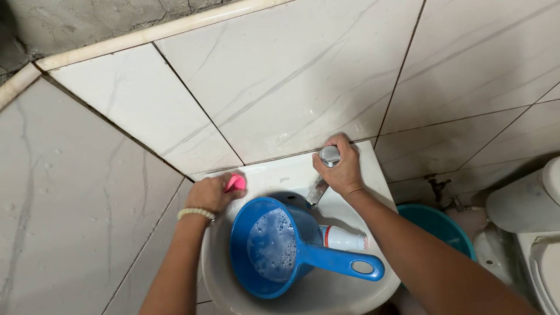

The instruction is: The person scrubs the white ceramic sink basin with a pink sponge while water runs from the faucet. A blue plastic jug and a white bottle rest in the sink during the cleaning.

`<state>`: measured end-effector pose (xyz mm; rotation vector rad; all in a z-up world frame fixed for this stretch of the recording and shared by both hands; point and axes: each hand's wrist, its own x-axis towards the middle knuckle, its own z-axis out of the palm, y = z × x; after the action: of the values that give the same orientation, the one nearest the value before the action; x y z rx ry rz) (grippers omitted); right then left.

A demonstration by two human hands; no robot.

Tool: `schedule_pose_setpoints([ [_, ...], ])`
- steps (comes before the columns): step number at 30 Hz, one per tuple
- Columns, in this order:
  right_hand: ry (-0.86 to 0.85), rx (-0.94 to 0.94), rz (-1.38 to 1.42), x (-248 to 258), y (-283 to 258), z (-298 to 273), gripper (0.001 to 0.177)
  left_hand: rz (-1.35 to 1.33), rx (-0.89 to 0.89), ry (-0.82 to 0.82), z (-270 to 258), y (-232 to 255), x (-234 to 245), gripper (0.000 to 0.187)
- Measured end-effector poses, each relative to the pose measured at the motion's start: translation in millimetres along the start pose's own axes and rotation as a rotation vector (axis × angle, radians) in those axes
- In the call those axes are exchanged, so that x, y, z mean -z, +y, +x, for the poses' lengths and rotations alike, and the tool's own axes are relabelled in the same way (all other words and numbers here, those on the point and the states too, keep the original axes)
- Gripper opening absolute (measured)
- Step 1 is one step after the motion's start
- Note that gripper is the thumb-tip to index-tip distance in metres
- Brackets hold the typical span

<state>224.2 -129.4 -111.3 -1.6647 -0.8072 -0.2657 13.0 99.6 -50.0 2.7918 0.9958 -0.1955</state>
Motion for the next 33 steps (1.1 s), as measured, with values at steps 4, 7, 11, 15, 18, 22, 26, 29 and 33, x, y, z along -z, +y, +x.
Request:
schedule_pose_setpoints([
  [4, 0.021, 0.013, 0.004, -2, 1, 2, 0.034, -0.091, -0.2, 0.149, 14, 40, -8, 0.041],
  [7, 0.007, -0.005, -0.004, -5, 7, -3, 0.034, -0.25, -0.402, 0.218, 27, 83, -16, 0.036],
  [11, 0.001, 0.008, -0.011, -7, 9, -2, 0.033, -0.216, -0.612, 0.206, 38, 130, -16, 0.034],
  [15, -0.017, -0.004, -0.049, -5, 9, -4, 0.034, -0.183, -0.581, 0.121, 36, 119, -15, 0.035],
  [18, -0.01, -0.001, -0.086, -6, 12, -5, 0.034, -0.244, -0.552, 0.214, 29, 69, -14, 0.035],
  [22, 0.004, -0.027, -0.109, -5, 15, -7, 0.035, -0.158, -0.266, 0.209, 7, -11, -4, 0.043],
  [26, 0.017, -0.048, -0.081, -10, 10, -8, 0.034, -0.006, -0.07, 0.088, -8, -35, 5, 0.042],
  [29, 0.022, -0.081, -0.092, -8, 10, -7, 0.035, 0.008, -0.106, 0.088, -4, -10, 3, 0.041],
  [33, 0.028, -0.035, -0.077, -8, 8, -6, 0.034, -0.12, -0.178, 0.109, 8, 33, 0, 0.036],
])
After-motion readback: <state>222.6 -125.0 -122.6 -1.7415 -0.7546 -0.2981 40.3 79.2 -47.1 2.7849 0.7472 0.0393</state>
